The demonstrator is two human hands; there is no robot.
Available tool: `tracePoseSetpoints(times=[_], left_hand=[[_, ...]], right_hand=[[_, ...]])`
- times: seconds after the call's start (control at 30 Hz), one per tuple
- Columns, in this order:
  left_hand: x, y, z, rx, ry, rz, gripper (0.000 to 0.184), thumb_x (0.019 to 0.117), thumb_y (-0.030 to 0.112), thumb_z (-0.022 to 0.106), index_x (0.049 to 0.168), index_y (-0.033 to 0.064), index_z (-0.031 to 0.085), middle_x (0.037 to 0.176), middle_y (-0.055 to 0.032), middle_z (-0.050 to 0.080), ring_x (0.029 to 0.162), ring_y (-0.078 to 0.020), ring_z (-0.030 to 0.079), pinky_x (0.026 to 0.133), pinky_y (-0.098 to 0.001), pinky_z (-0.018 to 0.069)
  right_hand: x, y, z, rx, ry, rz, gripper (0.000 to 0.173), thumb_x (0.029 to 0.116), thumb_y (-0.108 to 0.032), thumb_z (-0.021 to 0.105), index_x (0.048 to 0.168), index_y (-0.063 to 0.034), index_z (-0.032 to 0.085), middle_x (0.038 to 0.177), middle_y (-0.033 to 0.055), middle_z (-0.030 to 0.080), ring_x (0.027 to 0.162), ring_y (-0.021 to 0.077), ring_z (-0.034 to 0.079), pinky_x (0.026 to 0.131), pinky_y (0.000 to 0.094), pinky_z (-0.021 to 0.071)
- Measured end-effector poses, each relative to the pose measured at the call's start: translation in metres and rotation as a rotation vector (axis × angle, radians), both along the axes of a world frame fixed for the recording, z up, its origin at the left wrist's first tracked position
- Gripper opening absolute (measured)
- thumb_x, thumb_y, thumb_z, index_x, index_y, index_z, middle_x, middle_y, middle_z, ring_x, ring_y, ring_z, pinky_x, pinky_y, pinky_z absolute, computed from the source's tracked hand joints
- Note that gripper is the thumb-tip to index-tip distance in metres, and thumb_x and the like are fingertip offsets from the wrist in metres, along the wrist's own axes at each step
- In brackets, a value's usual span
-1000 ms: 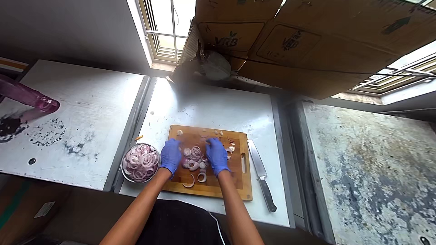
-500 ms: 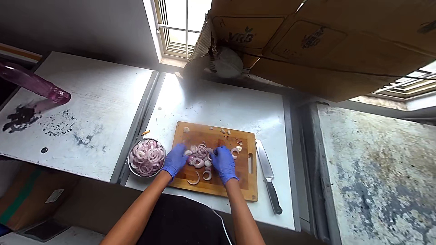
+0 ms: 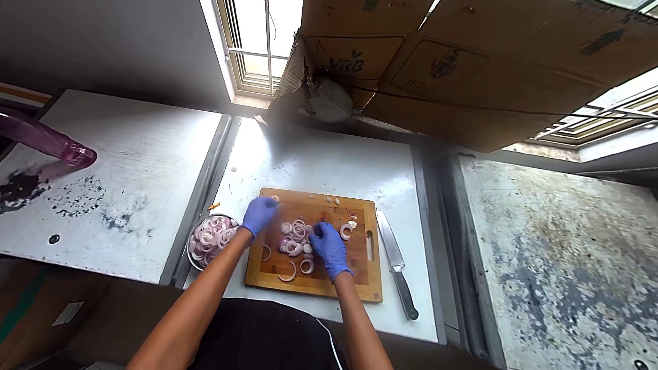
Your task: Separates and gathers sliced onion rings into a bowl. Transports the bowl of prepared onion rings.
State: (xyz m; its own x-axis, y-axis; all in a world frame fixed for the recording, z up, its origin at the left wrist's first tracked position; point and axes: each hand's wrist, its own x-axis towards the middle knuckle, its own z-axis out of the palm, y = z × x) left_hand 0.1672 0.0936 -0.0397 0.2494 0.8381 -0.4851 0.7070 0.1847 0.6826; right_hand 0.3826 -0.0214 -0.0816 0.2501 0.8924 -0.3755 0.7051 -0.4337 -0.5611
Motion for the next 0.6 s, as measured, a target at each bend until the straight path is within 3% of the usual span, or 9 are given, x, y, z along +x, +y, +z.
tracePoseSetpoints(times=[0.1,0.17,0.23,0.33,0.37,0.43,0.5,0.6], left_hand=[[-0.003,0.009,-0.01,0.032,0.011,-0.011,0.028,0.0989,0.013,0.063,0.123,0.0009,0.07,0.115,-0.0204,0.071,0.109,-0.0335,0.068,0.098,-0.0552,0.0521],[-0.005,-0.002,-0.015,0.098,0.114,-0.067,0.032,0.0981,0.017,0.064,0.127,0.0047,0.069,0.12,-0.0171,0.069,0.111,-0.0316,0.067,0.098,-0.0537,0.0532],[-0.004,-0.024,-0.023,0.155,0.173,-0.131,0.041,0.0965,0.024,0.067,0.132,0.0044,0.065,0.131,-0.0196,0.062,0.122,-0.0356,0.06,0.103,-0.0541,0.0501],[0.003,-0.061,-0.047,0.207,0.14,-0.166,0.063,0.0906,0.034,0.073,0.144,0.0053,0.056,0.148,-0.0248,0.046,0.135,-0.0419,0.047,0.111,-0.0541,0.043],[0.006,-0.07,-0.053,0.22,0.114,-0.176,0.064,0.0906,0.033,0.073,0.146,0.005,0.055,0.151,-0.0252,0.044,0.139,-0.042,0.045,0.115,-0.0532,0.04],[0.01,-0.081,-0.056,0.206,0.038,-0.184,0.057,0.093,0.028,0.066,0.144,0.0035,0.056,0.15,-0.0228,0.047,0.14,-0.0378,0.044,0.118,-0.0493,0.0369],[0.012,-0.086,-0.053,0.162,-0.032,-0.16,0.048,0.0943,0.023,0.063,0.138,0.0029,0.061,0.143,-0.0202,0.054,0.135,-0.0327,0.05,0.115,-0.0453,0.0404],[0.006,-0.087,-0.048,0.122,-0.111,-0.066,0.041,0.0975,0.019,0.059,0.134,0.0011,0.064,0.133,-0.0182,0.062,0.123,-0.0267,0.061,0.107,-0.0407,0.0494]], right_hand=[[0.022,-0.001,0.003,0.099,0.063,-0.1,0.021,0.0956,-0.032,0.071,0.108,-0.0157,0.077,0.101,0.005,0.075,0.096,0.0239,0.071,0.086,0.0546,0.0557],[0.041,-0.005,0.007,0.266,-0.035,-0.248,0.02,0.0987,-0.025,0.067,0.108,-0.0098,0.076,0.104,0.0122,0.074,0.095,0.0306,0.071,0.085,0.0583,0.0564],[0.059,-0.009,0.008,0.309,-0.14,-0.353,0.027,0.098,-0.021,0.066,0.12,-0.0064,0.072,0.117,0.0206,0.067,0.107,0.0391,0.066,0.09,0.0605,0.0535],[0.059,-0.014,0.005,0.163,-0.197,-0.319,0.047,0.093,-0.036,0.075,0.13,-0.0076,0.068,0.126,0.0256,0.061,0.116,0.0448,0.061,0.09,0.0629,0.0527],[0.051,-0.015,0.003,0.12,-0.22,-0.27,0.048,0.0914,-0.038,0.076,0.128,-0.008,0.068,0.126,0.0243,0.061,0.114,0.0431,0.063,0.088,0.0613,0.0551],[0.032,-0.017,-0.001,0.114,-0.27,-0.187,0.034,0.0922,-0.026,0.075,0.118,-0.0052,0.071,0.118,0.0232,0.065,0.105,0.0406,0.067,0.083,0.0579,0.0577],[0.017,-0.018,-0.002,0.104,-0.326,-0.156,0.02,0.0935,-0.015,0.068,0.11,-0.0029,0.07,0.11,0.0207,0.068,0.097,0.0374,0.07,0.078,0.0554,0.0583],[0.007,-0.016,0.003,0.088,-0.422,-0.176,0.016,0.0895,-0.011,0.067,0.103,-0.0019,0.067,0.103,0.0195,0.07,0.085,0.0376,0.072,0.067,0.0562,0.0568]])
